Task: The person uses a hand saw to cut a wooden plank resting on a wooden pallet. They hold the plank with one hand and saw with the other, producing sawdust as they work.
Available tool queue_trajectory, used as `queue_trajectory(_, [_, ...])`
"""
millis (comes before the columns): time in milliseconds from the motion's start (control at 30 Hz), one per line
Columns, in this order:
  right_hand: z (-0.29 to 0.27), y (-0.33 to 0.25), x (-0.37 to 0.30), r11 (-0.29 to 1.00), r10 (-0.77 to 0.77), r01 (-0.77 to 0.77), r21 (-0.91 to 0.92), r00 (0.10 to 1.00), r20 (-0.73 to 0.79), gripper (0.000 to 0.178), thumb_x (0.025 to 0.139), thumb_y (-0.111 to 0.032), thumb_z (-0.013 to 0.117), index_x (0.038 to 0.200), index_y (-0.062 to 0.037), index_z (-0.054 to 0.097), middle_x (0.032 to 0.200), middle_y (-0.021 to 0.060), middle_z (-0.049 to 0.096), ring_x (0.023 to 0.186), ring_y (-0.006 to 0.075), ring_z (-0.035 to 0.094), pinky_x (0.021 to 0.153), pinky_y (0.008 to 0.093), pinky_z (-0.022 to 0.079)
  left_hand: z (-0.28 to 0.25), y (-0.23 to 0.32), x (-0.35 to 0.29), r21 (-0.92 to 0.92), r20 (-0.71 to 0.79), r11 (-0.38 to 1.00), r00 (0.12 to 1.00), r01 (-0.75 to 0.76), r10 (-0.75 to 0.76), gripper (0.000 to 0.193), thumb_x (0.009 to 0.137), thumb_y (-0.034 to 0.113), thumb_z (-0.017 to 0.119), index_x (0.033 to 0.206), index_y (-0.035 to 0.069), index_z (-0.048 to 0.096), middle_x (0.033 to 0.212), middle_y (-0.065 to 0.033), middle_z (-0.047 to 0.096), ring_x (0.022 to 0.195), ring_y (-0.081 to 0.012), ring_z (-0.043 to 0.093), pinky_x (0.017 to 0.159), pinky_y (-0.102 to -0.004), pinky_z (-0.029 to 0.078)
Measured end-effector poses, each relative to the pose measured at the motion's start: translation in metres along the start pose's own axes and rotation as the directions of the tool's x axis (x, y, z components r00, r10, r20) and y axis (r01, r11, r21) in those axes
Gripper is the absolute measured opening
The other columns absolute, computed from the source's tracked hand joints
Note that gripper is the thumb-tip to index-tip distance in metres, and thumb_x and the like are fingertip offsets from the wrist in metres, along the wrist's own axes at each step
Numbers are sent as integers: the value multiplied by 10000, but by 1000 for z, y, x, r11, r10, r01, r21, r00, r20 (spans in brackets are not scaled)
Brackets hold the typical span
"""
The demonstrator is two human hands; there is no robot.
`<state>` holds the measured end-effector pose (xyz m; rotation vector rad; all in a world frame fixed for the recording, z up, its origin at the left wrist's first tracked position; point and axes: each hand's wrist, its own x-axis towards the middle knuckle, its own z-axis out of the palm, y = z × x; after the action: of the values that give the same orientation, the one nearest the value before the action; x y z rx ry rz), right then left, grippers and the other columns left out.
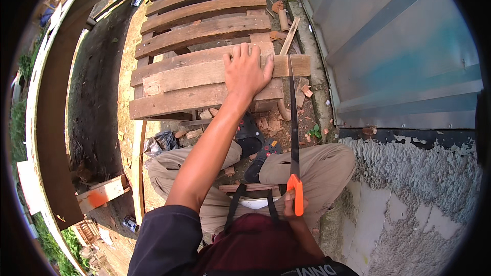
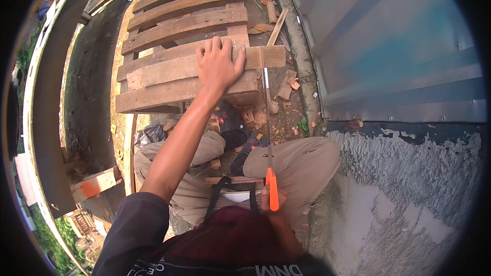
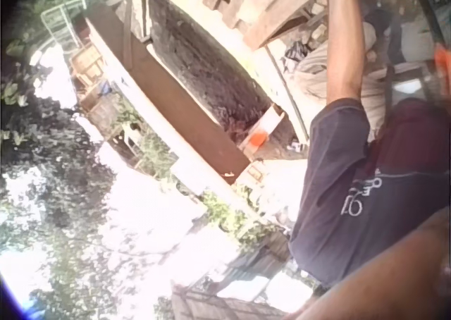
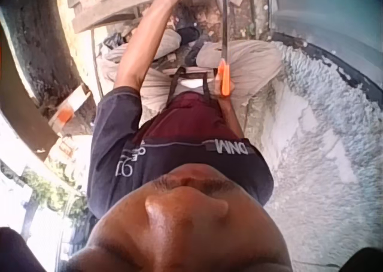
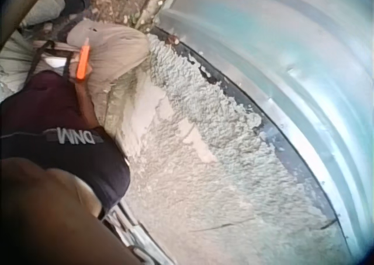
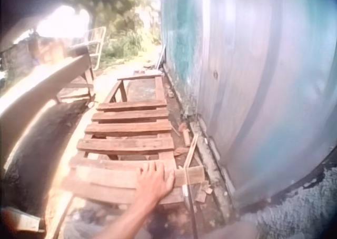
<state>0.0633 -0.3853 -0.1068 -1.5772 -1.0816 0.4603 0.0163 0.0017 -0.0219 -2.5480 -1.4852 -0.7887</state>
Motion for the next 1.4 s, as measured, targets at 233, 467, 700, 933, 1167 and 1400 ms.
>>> queue_trajectory(233, [39, -19, 155, 994, 3, 8, 106, 995, -100, 232, 893, -53, 653, 683, -15, 562, 549, 100, 524, 455, 295, 562, 469, 388, 414, 6, 7, 10, -18, -18, 1000, 1000, -15, 15, 405, 959, 449, 594, 1013, 55, 672, 1019, -145, 615, 1031, -313, 575, 876, -469, 391])
queue_trajectory(467, [26, 13, 67, 978, -195, 191, -86, 980, -40, 115, 854, -45, 645, 761, 6, 601, 647, 126, 594, 519, 305, 617, 487, 414, 475, 4, 1, 9, 9, -58, 999, 998, -33, 34, 389, 960, 441, 595, 997, 60, 669, 983, -133, 611, 999, -303, 578, 863, -463, 390])
queue_trajectory(700, [1, 23, 11, 992, -92, 97, -84, 994, 64, 167, 897, -99, 569, 759, -5, 565, 618, 85, 560, 570, 225, 605, 811, 420, 580, 4, 1, 9, -26, -76, 999, 996, -47, 45, 384, 962, 428, 597, 937, 53, 674, 935, -115, 606, 948, -295, 571, 847, -449, 385])
queue_trajectory(933, [0, 3, 41, 994, -106, 106, 2, 994, 0, 102, 890, -61, 589, 814, 6, 576, 616, 62, 572, 515, 185, 571, 566, 344, 501, 8, -3, 23, -45, 22, 999, 1000, -13, 14, 433, 988, 411, 528, 982, 19, 713, 1037, -139, 670, 1028, -302, 598, 910, -464, 400])
queue_trajectory(1167, [11, -26, 89, 987, 98, -94, 127, 995, -23, 200, 889, -37, 657, 720, -13, 553, 572, 83, 502, 447, 248, 502, 467, 378, 383, 8, 0, 23, -13, 37, 1000, 999, 5, -4, 435, 980, 393, 513, 1006, 19, 733, 1058, -140, 688, 1049, -301, 609, 918, -458, 402])
queue_trajectory(1400, [19, -20, 88, 996, -53, 54, -68, 998, 16, 136, 871, -41, 667, 756, 0, 608, 592, 105, 540, 472, 270, 547, 480, 390, 419, 8, -3, 21, -55, 38, 998, 999, 24, -21, 445, 973, 384, 512, 1020, 3, 736, 1075, -144, 697, 1058, -308, 610, 932, -470, 413])
